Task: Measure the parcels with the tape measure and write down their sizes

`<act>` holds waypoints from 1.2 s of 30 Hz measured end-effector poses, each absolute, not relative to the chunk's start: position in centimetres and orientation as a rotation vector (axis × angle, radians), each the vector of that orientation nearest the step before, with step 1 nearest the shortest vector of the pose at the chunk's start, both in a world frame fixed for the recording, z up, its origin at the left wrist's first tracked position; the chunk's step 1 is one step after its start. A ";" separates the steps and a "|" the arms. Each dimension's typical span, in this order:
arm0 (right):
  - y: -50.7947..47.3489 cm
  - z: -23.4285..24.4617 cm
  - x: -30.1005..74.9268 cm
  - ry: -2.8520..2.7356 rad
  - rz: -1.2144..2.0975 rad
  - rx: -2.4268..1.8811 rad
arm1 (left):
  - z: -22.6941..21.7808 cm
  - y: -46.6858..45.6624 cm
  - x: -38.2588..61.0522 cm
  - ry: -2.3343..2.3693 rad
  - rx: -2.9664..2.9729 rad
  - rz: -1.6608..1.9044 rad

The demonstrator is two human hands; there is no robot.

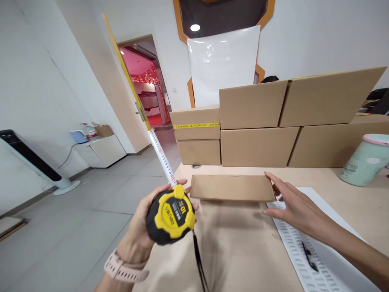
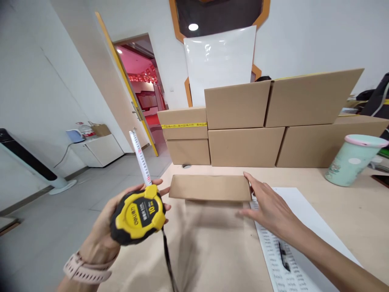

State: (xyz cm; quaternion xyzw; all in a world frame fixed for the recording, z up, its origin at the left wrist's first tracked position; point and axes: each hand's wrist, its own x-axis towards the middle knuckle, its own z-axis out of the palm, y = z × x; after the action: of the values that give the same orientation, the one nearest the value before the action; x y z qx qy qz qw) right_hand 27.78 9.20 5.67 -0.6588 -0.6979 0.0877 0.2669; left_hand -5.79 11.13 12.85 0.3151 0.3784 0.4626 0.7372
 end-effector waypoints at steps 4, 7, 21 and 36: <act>13.8 5.7 28.3 -1.853 0.106 -1.670 | 14.6 12.1 -4.4 0.801 0.786 1.028; 15.8 5.7 29.0 -1.782 0.320 -1.661 | 14.2 10.8 -3.8 0.721 0.764 0.915; 18.3 10.7 26.0 -1.807 0.431 -1.202 | 8.9 8.4 2.5 0.713 0.622 0.310; 22.2 10.7 24.0 -2.001 0.444 -1.295 | 9.2 7.6 1.5 0.721 0.683 0.347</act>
State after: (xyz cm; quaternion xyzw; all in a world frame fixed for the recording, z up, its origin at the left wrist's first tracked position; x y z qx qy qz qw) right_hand 23.96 22.16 10.70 -0.5004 -0.7728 0.1713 0.3509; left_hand 1.51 7.61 9.22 0.3259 0.3440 0.1658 0.8648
